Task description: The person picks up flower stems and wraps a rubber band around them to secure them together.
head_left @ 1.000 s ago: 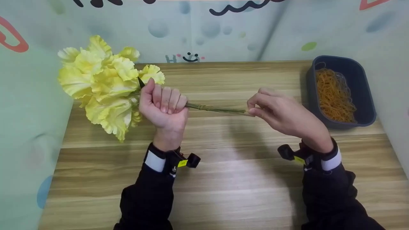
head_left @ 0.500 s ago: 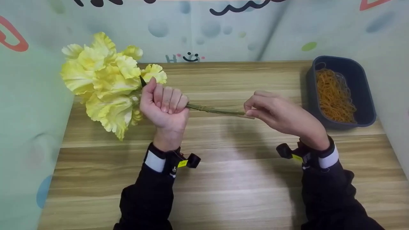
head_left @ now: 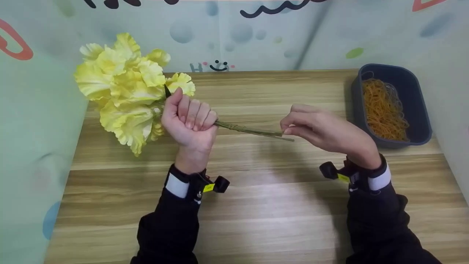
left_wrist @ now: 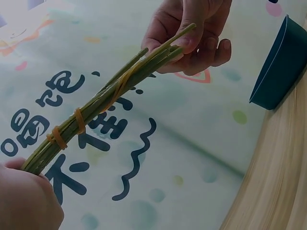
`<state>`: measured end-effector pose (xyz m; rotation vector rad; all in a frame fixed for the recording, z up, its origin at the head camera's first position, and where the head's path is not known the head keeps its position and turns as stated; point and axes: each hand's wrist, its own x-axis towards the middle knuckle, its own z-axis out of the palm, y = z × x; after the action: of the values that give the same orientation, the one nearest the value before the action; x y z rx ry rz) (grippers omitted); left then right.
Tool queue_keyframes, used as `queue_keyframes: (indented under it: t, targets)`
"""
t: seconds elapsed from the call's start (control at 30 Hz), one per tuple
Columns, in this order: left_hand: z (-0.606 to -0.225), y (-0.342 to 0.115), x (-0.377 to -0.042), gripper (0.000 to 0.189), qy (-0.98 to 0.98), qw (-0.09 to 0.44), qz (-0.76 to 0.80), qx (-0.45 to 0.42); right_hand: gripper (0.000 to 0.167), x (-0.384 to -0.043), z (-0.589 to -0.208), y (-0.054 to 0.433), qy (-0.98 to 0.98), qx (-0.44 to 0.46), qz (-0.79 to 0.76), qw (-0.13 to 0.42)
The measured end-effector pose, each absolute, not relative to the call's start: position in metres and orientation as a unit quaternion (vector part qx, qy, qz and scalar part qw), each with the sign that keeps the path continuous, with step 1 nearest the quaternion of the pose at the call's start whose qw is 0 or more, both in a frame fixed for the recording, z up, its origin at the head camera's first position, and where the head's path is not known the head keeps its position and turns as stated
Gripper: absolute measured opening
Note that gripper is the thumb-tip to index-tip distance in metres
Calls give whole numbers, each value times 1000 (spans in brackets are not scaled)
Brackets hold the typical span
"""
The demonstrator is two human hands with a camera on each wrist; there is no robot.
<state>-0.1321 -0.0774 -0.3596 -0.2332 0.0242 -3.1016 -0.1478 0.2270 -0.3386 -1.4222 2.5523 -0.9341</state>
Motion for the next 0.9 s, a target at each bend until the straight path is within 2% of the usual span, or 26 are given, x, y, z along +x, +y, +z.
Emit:
queue_keyframes:
  t: [0.43, 0.9]
  targets:
    - [-357, -79, -132, 70, -14, -9, -998, -58, 19, -152, -339, 231, 813, -486, -317, 52]
    - [-357, -79, -130, 57, -4, -39, -997, -72, 22, -152, -338, 235, 801, -496, -331, 57]
